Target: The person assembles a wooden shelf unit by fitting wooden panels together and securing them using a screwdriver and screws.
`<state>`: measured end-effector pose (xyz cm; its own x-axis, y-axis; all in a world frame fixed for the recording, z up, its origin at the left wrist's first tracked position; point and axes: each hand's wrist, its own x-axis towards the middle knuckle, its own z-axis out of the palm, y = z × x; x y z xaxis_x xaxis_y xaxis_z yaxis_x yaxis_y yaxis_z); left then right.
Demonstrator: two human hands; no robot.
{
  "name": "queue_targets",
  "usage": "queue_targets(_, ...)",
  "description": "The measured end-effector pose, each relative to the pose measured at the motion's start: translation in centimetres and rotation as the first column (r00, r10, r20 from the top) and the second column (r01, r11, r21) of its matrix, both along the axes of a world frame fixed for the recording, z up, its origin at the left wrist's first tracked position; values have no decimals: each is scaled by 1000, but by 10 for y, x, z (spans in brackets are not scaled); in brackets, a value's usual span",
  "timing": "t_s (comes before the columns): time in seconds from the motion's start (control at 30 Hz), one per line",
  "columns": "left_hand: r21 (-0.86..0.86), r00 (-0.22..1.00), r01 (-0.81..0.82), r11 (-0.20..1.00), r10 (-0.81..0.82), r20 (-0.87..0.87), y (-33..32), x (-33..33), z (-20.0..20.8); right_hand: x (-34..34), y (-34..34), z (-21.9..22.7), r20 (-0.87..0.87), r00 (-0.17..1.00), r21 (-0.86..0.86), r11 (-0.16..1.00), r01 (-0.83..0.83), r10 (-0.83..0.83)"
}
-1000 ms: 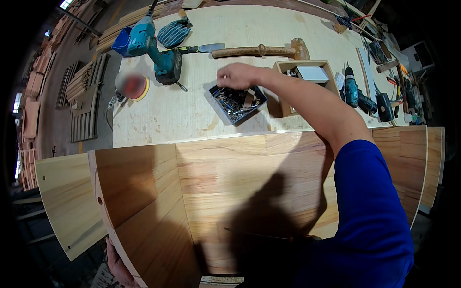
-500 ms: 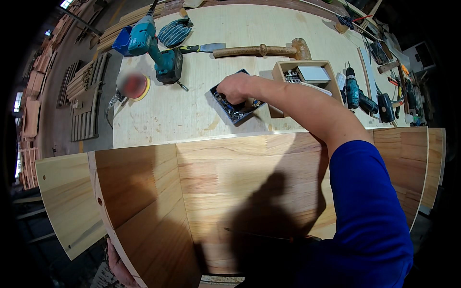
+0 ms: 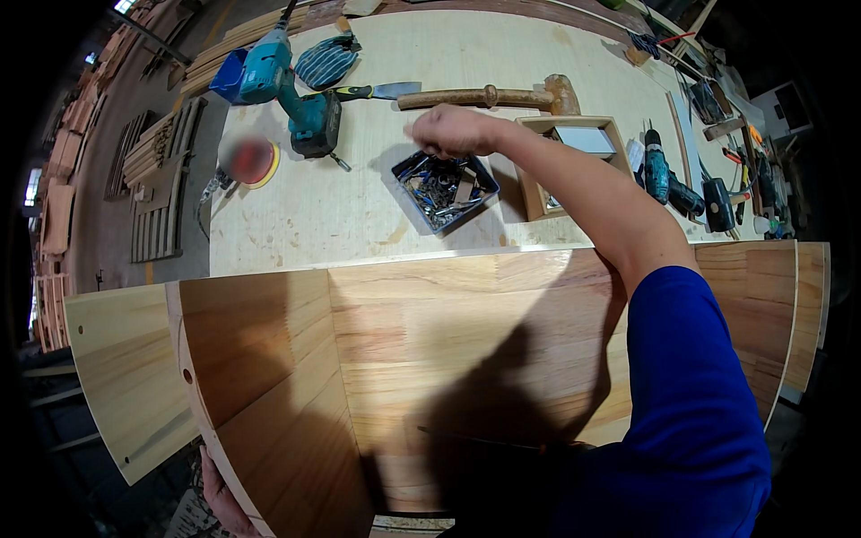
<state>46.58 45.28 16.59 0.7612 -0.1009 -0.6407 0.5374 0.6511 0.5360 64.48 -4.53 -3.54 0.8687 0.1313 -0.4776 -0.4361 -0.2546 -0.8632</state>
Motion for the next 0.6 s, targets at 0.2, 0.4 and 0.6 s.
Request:
queue_targets(0.2,10,1000,8,1000,-8,6,0,-1,0,-8,33,2,-174,802,-778,419,-468,571)
queue_targets(0.4,12,1000,12,1000,-12,18,4,-3,-1,-2,24,-5,-35,866,-873,407,-270,499)
queue_targets(0.6,-66,1000,-16,998,16,3,9,-5,-5,-2,22,-12,-65,912,-865,433,-254,406)
